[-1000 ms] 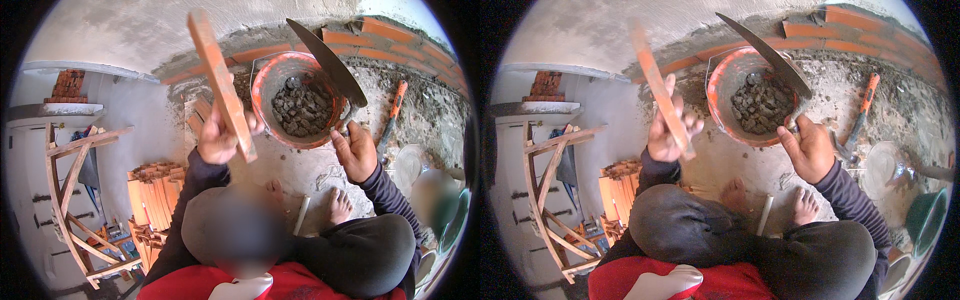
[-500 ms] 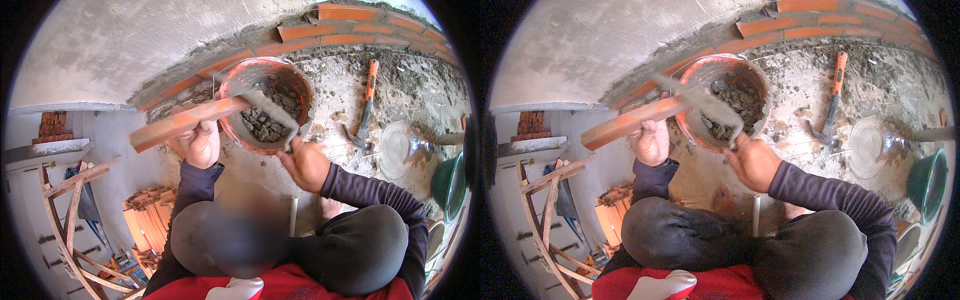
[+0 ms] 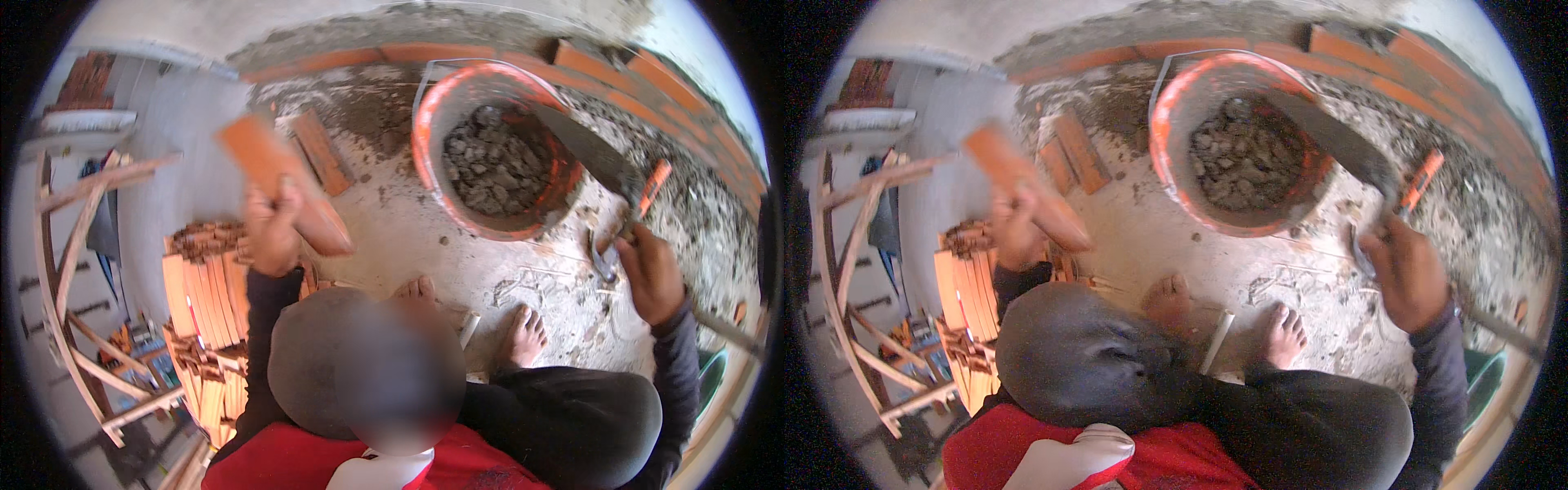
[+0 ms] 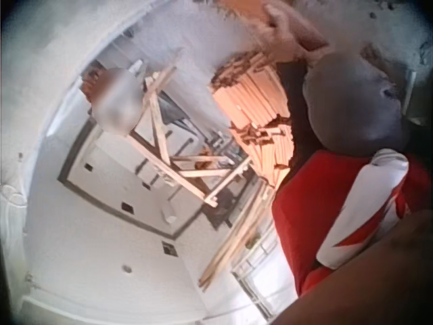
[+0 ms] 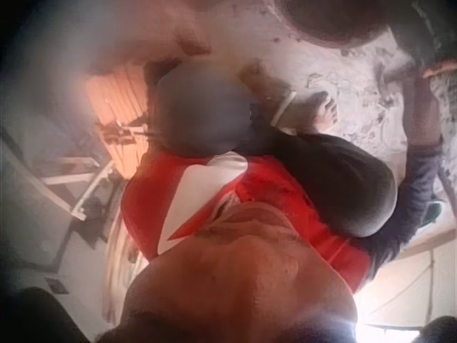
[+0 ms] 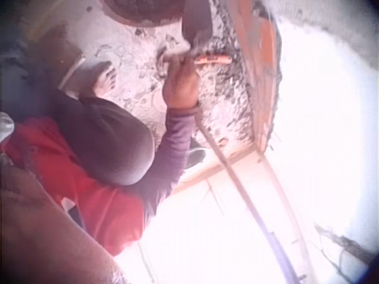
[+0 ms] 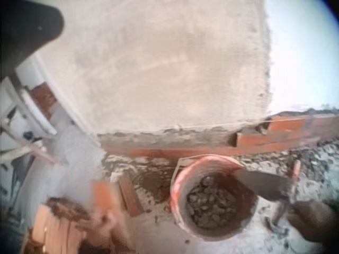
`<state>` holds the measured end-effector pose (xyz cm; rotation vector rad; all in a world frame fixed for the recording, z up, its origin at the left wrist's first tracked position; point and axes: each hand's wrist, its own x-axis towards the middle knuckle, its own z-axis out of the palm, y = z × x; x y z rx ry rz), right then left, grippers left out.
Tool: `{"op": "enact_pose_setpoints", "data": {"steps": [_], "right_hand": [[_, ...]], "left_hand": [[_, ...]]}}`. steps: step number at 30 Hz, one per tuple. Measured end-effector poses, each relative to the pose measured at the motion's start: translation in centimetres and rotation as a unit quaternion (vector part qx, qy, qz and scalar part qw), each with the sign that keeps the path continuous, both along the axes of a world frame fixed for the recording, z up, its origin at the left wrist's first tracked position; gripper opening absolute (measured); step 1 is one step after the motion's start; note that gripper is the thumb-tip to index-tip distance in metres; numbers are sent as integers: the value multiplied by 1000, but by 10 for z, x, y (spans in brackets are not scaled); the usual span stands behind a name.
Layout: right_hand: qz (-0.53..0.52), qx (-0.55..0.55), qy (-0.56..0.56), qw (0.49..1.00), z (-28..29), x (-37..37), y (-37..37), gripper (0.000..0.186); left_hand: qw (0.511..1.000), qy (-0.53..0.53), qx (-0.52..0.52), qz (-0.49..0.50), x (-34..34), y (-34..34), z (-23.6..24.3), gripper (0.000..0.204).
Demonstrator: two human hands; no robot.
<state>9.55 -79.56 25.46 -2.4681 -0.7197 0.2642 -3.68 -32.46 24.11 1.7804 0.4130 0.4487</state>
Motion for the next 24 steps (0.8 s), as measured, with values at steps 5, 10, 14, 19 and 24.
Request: {"op": "enact_pose_setpoints", "data": {"steps": [5,10,14,19,24], "right_hand": [[-133,-98,333,928,38,6,30,27],[-46,-87,386,917,45,1,77,32],[-69,108,485,865,22,24,66,39],[-94,26,518,850,1,22,39,39],[-131,-135,434,881,42,3,-12,36]], "left_hand": [[961,251,96,63,-50,-24,-97,48],[900,377,181,119,-74,-39,-157,58],[853,475,193,94,-77,-50,-146,61],[834,428,327,120,-73,-46,-147,54],[959,168,226,25,-20,-25,-144,40]]}}
